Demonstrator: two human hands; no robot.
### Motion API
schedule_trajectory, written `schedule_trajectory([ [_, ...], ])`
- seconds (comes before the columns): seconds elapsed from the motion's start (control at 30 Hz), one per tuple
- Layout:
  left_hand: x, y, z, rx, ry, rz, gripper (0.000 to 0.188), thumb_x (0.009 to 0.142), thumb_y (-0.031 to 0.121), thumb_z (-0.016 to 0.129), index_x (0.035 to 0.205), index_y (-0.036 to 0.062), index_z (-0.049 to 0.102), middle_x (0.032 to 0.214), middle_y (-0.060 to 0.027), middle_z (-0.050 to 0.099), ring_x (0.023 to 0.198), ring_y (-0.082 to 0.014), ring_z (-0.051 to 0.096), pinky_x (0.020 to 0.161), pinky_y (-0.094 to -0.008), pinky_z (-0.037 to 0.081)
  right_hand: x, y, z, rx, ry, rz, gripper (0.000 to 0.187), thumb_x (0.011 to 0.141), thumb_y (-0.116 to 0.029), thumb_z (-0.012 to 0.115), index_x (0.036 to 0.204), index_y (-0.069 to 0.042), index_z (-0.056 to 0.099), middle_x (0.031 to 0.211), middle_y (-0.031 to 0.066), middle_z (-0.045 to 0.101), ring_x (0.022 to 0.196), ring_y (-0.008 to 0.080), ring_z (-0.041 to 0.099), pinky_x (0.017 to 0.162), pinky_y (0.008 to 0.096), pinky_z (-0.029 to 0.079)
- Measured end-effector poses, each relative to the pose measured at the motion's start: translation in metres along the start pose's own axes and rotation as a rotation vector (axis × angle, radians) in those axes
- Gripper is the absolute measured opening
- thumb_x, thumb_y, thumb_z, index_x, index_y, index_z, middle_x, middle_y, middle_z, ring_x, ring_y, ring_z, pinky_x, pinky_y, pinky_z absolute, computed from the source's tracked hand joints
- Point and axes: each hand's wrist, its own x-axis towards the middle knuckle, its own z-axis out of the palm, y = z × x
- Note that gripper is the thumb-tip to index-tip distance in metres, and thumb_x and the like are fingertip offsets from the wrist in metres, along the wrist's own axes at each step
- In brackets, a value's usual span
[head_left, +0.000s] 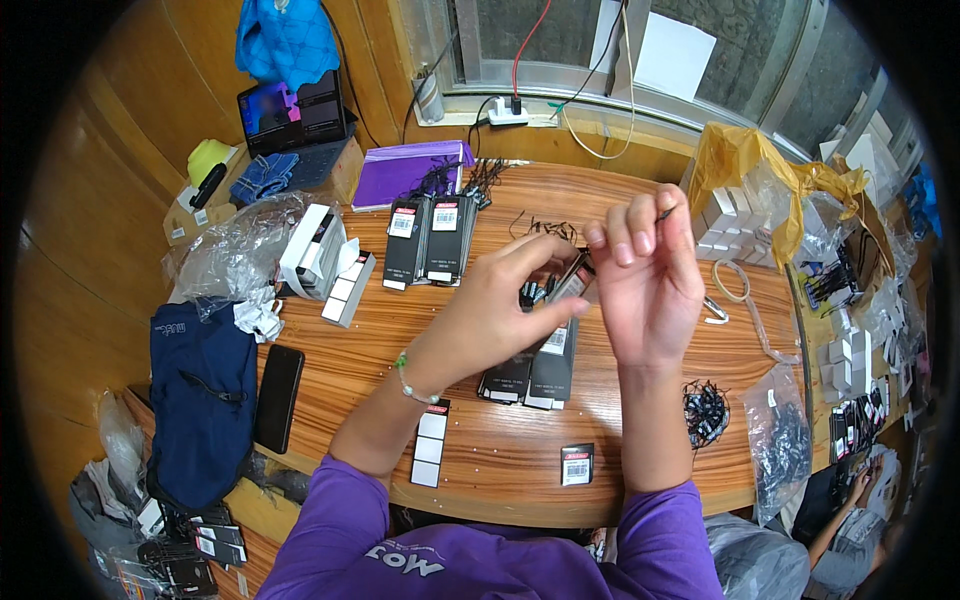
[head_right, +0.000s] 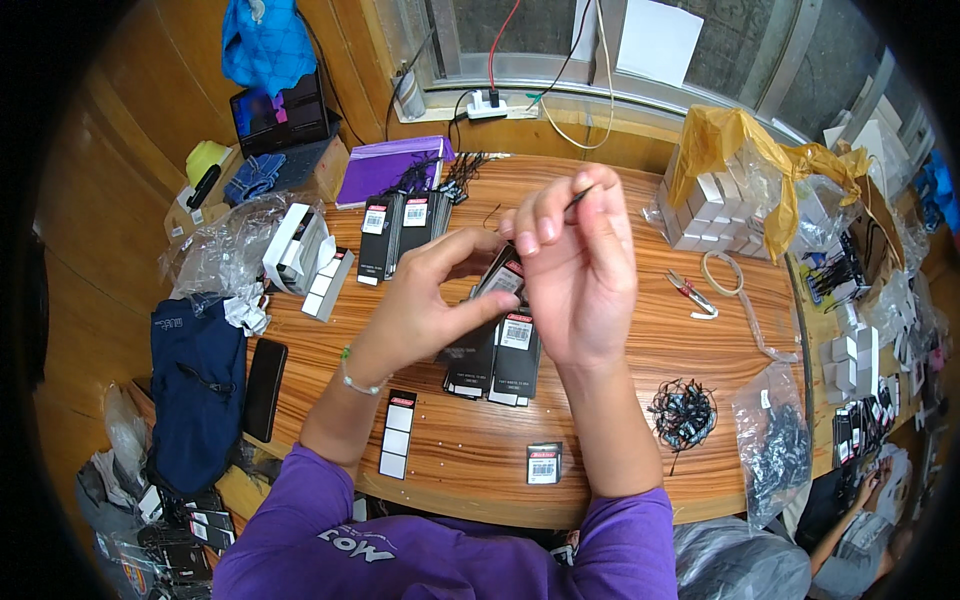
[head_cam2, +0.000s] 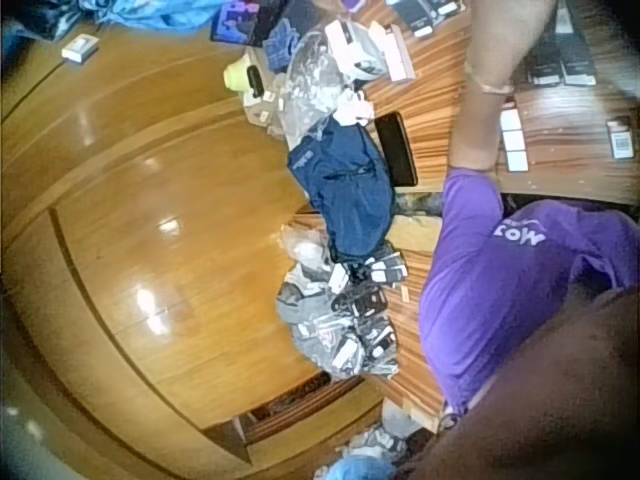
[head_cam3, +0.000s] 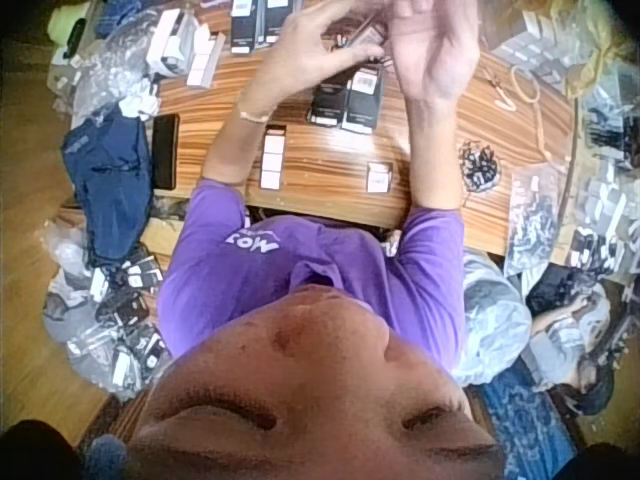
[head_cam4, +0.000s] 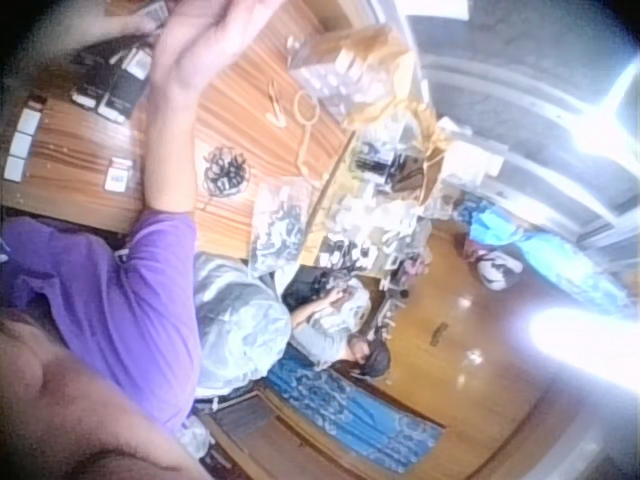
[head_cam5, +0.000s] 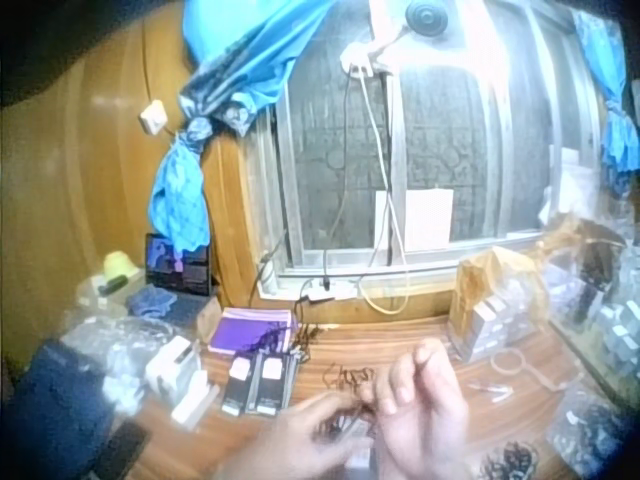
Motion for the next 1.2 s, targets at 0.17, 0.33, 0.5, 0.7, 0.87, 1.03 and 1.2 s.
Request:
schedule_trajectory([
  [0.17, 0.001, 0.007, -0.001, -0.357, 0.123, -0.121, 0.017, 0.079, 0.005, 0.061, 0.094, 0.0010, 0.054, 0.093, -0.0121, 0.060, 0.086, -0.0225, 0.061, 0.076, -0.0312, 0.048, 0.002, -0.017, -0.001, -0.011, -0.003, -0.046, 0.011, 0.095, -0.019, 0.039, 0.098, -0.009, 0.044, 0.071, 0.0033, 0.045, 0.066, 0.0153, 0.045, 0.071, 0.0346, 0.039],
  [0.33, 0.001, 0.000, -0.009, -0.037, 0.036, 0.097, 0.013, 0.078, 0.004, 0.065, 0.084, 0.0030, 0.054, 0.079, -0.0028, 0.053, 0.073, -0.0112, 0.052, 0.064, -0.0240, 0.041, 0.002, -0.023, 0.002, 0.052, -0.015, -0.034, 0.011, 0.095, -0.019, 0.040, 0.099, -0.010, 0.044, 0.073, 0.0023, 0.045, 0.067, 0.0141, 0.044, 0.069, 0.0327, 0.039],
  [0.5, 0.003, 0.009, -0.005, 0.075, 0.094, 0.081, 0.018, 0.073, 0.006, 0.069, 0.083, 0.0024, 0.054, 0.078, -0.0043, 0.054, 0.072, -0.0144, 0.052, 0.063, -0.0248, 0.041, -0.003, -0.017, 0.009, 0.127, -0.052, 0.057, 0.011, 0.095, -0.019, 0.040, 0.099, -0.010, 0.044, 0.073, 0.0025, 0.045, 0.067, 0.0139, 0.044, 0.065, 0.0323, 0.039],
  [0.7, 0.002, 0.002, -0.008, 0.080, 0.115, 0.056, 0.028, 0.064, 0.008, 0.076, 0.081, 0.0030, 0.055, 0.081, -0.0056, 0.055, 0.073, -0.0158, 0.054, 0.064, -0.0259, 0.042, -0.002, -0.025, 0.006, 0.186, -0.039, 0.073, 0.014, 0.096, -0.019, 0.036, 0.100, -0.009, 0.044, 0.076, 0.0037, 0.046, 0.061, 0.0129, 0.043, 0.061, 0.0303, 0.040],
  [0.87, 0.004, 0.012, -0.009, 0.028, 0.085, 0.124, 0.023, 0.071, 0.009, 0.071, 0.084, -0.0009, 0.055, 0.079, -0.0085, 0.055, 0.073, -0.0185, 0.056, 0.066, -0.0282, 0.046, -0.003, -0.023, 0.008, 0.195, -0.043, 0.090, 0.015, 0.096, -0.019, 0.035, 0.100, -0.008, 0.045, 0.077, 0.0046, 0.046, 0.057, 0.0122, 0.043, 0.058, 0.0293, 0.041],
  [1.03, 0.002, 0.008, -0.009, 0.019, 0.116, 0.114, 0.021, 0.074, 0.013, 0.070, 0.084, 0.0001, 0.057, 0.083, -0.0074, 0.056, 0.072, -0.0185, 0.055, 0.066, -0.0279, 0.045, -0.005, -0.019, 0.011, 0.190, -0.056, 0.118, 0.014, 0.096, -0.018, 0.037, 0.100, -0.008, 0.045, 0.077, 0.0045, 0.046, 0.057, 0.0124, 0.042, 0.058, 0.0294, 0.041],
  [1.2, 0.003, 0.003, -0.012, 0.103, 0.228, 0.188, 0.016, 0.077, 0.016, 0.066, 0.082, 0.0019, 0.060, 0.088, -0.0077, 0.055, 0.084, -0.0213, 0.052, 0.075, -0.0309, 0.041, -0.004, -0.021, 0.012, 0.066, 0.005, 0.087, 0.012, 0.094, -0.017, 0.041, 0.098, -0.007, 0.047, 0.076, 0.0050, 0.049, 0.060, 0.0124, 0.045, 0.063, 0.0291, 0.042],
])
